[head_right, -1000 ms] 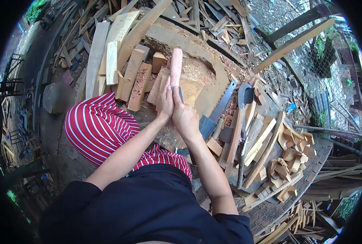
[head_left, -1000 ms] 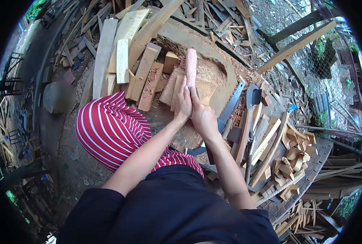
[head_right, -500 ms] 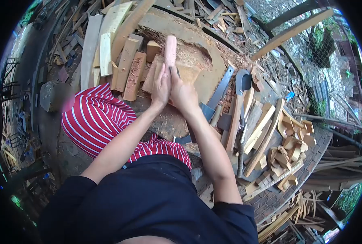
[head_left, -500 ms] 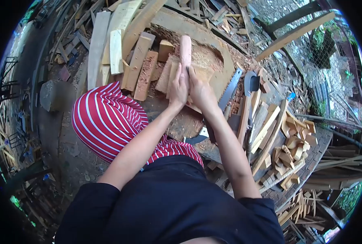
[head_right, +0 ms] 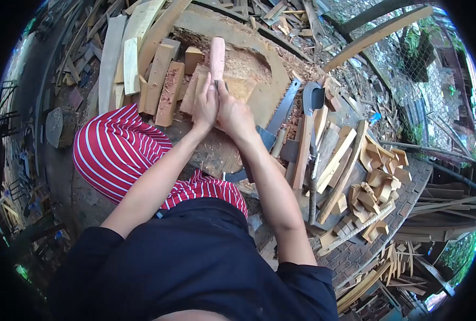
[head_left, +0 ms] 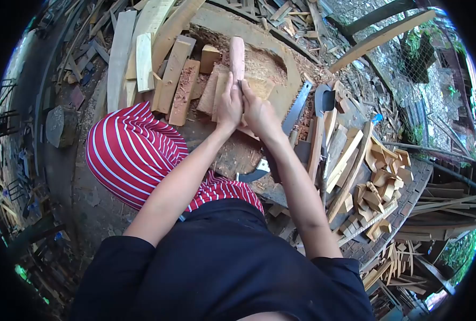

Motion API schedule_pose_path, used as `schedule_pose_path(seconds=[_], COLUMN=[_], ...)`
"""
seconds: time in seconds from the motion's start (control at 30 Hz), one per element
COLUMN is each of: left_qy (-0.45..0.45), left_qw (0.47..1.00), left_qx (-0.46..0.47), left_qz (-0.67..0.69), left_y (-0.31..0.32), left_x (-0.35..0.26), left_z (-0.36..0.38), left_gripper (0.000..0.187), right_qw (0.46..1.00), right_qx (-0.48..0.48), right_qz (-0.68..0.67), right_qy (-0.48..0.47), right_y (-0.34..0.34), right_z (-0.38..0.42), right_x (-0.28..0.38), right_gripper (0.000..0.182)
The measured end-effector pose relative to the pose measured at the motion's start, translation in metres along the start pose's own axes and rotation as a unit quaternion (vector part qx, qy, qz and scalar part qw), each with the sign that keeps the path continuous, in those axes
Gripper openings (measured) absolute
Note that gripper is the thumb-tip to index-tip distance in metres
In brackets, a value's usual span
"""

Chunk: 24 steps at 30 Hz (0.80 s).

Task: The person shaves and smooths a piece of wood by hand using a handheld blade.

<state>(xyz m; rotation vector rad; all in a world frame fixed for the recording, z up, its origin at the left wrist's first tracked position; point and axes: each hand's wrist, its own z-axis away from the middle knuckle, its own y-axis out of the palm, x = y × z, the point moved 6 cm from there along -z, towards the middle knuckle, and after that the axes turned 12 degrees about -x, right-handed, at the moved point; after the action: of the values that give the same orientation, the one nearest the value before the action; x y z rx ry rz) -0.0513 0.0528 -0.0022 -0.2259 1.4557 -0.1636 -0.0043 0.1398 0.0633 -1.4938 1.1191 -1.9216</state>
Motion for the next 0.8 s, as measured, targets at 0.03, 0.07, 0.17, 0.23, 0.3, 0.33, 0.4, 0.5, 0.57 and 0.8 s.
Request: schedule_pose_path(seconds=[0.03, 0.07, 0.17, 0.23, 0.3, 0.33, 0.4, 0.5, 0.57, 0.8], left_qy=[0.004, 0.031, 0.071, -0.01, -0.006, 0.051, 0.12, -0.028, 0.06, 0.051], left_qw=[1.0, 0.999, 0.996, 1.0, 1.0, 0.998, 0.991, 0.997, 0.998, 0.998], left_qx=[0.0, -0.005, -0.023, 0.016, 0.012, -0.006, -0.038, 0.051, -0.002, 0.013], left_qz=[0.003, -0.029, -0.054, -0.022, -0.014, -0.028, -0.041, -0.041, -0.003, -0.032], left_y=[0.0, -0.003, -0.01, -0.005, -0.003, -0.002, -0.005, -0.008, -0.005, 0.0], left_x=[-0.001, -0.004, -0.004, -0.011, -0.001, 0.003, 0.001, -0.015, -0.004, 0.011], left_z=[0.002, 0.006, -0.002, 0.006, 0.002, 0.005, -0.007, 0.009, 0.004, 0.018], left_gripper=[0.048, 0.048, 0.047, 0.047, 0.047, 0.048, 0.048, 0.051, 0.051, 0.05], right_qw=[1.0, 1.0, 0.999, 1.0, 1.0, 0.999, 0.999, 0.999, 0.999, 0.998], right_qx=[0.0, -0.006, -0.009, -0.006, -0.026, -0.044, -0.031, -0.008, -0.017, 0.042], right_qz=[-0.001, -0.01, -0.004, 0.011, 0.004, 0.007, 0.019, 0.03, 0.043, 0.012], right_qy=[0.002, 0.012, -0.038, -0.024, -0.014, -0.015, -0.03, -0.007, -0.008, 0.043], right_y=[0.0, -0.001, 0.003, 0.001, 0.007, 0.007, 0.005, 0.005, 0.008, 0.005], right_z=[-0.004, 0.0, 0.014, 0.004, -0.01, -0.005, 0.007, -0.007, -0.028, -0.014], right_x=[0.002, 0.004, 0.009, 0.005, -0.001, -0.001, 0.007, 0.003, -0.009, -0.006], right_gripper=[0.044, 0.044, 0.048, 0.049, 0.05, 0.049, 0.048, 0.054, 0.056, 0.064])
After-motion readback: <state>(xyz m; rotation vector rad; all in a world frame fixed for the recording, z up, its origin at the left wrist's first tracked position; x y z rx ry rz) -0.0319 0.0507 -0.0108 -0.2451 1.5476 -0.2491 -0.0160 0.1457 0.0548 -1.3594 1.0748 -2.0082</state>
